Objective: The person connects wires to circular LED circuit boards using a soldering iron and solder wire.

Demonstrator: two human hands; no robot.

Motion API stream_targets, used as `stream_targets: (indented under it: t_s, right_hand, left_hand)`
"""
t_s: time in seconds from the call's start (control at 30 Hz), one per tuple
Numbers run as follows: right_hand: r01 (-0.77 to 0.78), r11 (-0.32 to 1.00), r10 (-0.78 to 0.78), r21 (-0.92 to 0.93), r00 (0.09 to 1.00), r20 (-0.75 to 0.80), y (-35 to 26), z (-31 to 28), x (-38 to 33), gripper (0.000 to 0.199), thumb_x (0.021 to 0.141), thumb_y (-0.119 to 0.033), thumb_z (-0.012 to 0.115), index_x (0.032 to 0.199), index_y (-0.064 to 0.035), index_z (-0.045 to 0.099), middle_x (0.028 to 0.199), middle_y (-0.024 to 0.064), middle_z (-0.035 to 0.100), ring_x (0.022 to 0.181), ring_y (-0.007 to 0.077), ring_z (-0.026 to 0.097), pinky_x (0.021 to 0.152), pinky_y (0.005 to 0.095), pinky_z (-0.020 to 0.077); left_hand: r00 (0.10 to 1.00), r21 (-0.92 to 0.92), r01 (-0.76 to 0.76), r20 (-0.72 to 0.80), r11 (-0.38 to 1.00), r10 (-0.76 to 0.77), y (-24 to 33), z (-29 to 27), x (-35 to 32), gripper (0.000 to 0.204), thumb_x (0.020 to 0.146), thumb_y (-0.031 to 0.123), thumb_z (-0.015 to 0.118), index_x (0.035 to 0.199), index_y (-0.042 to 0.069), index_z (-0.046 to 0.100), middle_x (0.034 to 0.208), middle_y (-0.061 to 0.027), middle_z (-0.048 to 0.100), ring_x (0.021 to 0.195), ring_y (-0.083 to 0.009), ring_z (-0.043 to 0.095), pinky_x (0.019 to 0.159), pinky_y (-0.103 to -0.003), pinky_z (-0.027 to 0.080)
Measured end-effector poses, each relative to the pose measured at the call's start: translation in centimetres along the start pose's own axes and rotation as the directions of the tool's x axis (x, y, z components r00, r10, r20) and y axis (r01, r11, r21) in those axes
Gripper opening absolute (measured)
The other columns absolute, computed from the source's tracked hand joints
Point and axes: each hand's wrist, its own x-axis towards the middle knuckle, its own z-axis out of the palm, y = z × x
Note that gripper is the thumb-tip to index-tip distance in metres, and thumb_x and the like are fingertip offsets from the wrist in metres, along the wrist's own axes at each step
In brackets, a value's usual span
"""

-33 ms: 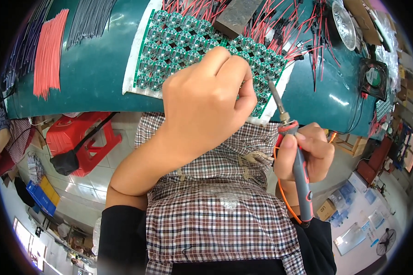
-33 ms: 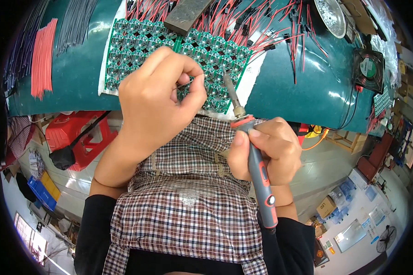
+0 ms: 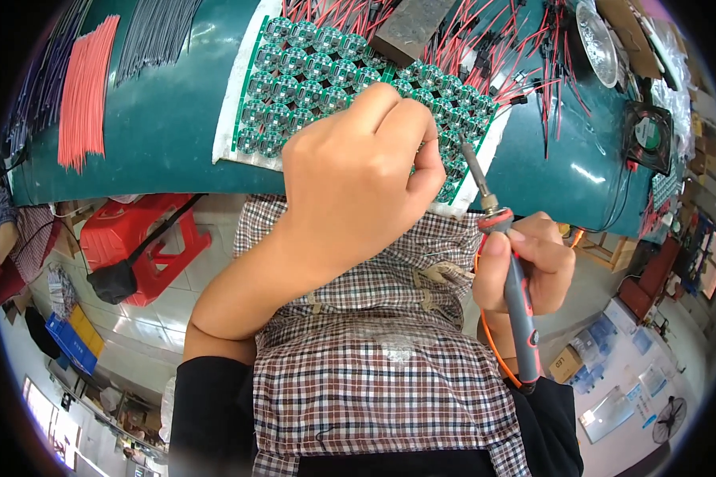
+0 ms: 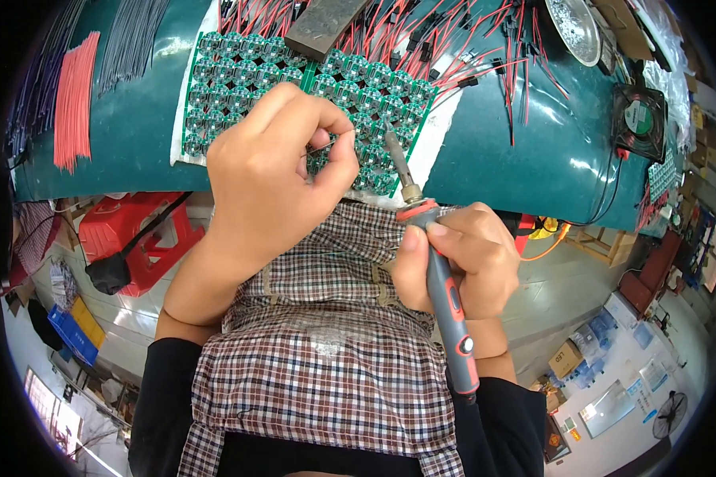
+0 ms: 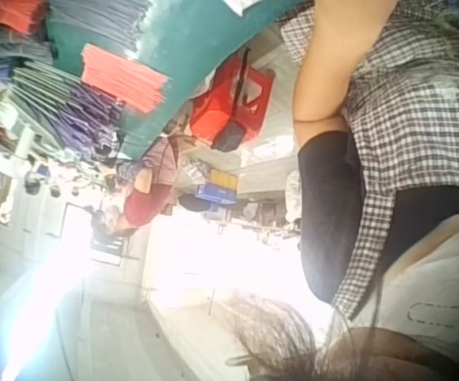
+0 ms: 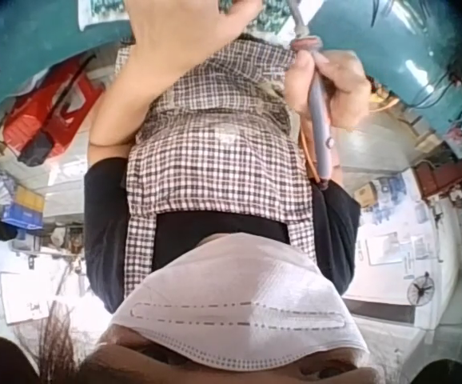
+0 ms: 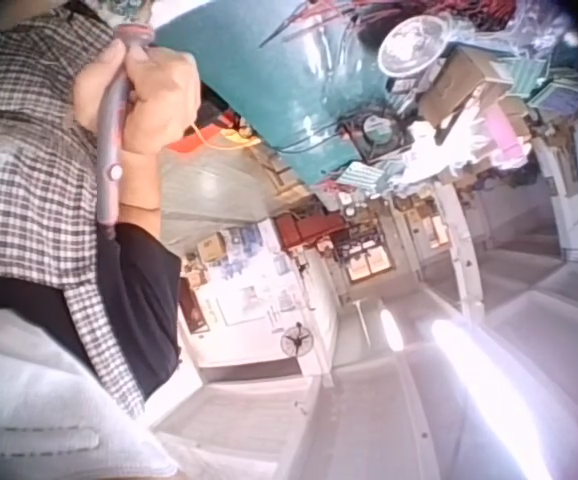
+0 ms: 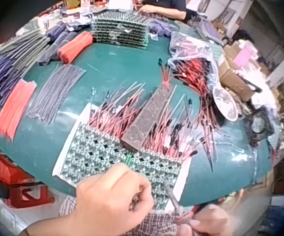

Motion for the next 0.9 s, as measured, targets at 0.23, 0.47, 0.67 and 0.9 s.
stream_targets:
  t_s: [0.23,0.47,0.67,0.9]
  right_hand:
    - [0.015,1.000,-0.015,-0.024,1.000,-0.015,0.3,0.9,0.2,0.027,0.073,0.002,0.074,0.087,-0.0016,0.051,0.064,0.0077,0.056,0.046,0.0161,0.053,0.042,0.0277,0.0412]
    - [0.020,0.999,-0.021,-0.037,1.000,-0.021,0.5,1.4,0.0,0.028,0.074,0.001,0.075,0.089,-0.0021,0.052,0.063,0.0075,0.055,0.047,0.0162,0.053,0.042,0.0274,0.0412]
    - [0.027,0.997,-0.028,-0.069,1.000,-0.011,0.3,1.7,-0.4,0.030,0.075,-0.002,0.078,0.091,-0.0032,0.052,0.067,0.0080,0.057,0.049,0.0176,0.054,0.042,0.0288,0.0432]
    - [0.026,0.985,-0.019,-0.170,0.999,0.044,-0.4,1.9,0.0,0.035,0.074,-0.003,0.080,0.096,-0.0053,0.054,0.071,0.0079,0.058,0.052,0.0200,0.056,0.044,0.0295,0.0449]
  left_hand:
    - [0.998,0.005,-0.058,-0.039,0.998,0.058,-0.3,0.5,0.1,0.014,0.069,0.003,0.073,0.077,0.011,0.064,0.071,-0.0004,0.058,0.055,-0.0132,0.059,0.047,-0.026,0.045]
    - [0.998,0.025,-0.052,-0.029,0.998,0.052,-0.3,0.7,0.0,0.014,0.070,0.003,0.073,0.077,0.011,0.065,0.073,-0.0007,0.060,0.060,-0.0141,0.064,0.051,-0.027,0.048]
    - [0.997,0.031,-0.074,-0.029,0.997,0.075,-0.4,0.8,0.0,0.013,0.071,0.003,0.074,0.077,0.011,0.066,0.074,-0.0006,0.060,0.060,-0.0152,0.063,0.050,-0.028,0.047]
    - [0.996,0.014,-0.079,-0.028,0.997,0.080,-0.4,0.9,0.1,0.012,0.072,0.004,0.074,0.078,0.011,0.067,0.074,-0.0007,0.059,0.060,-0.0163,0.063,0.050,-0.029,0.046]
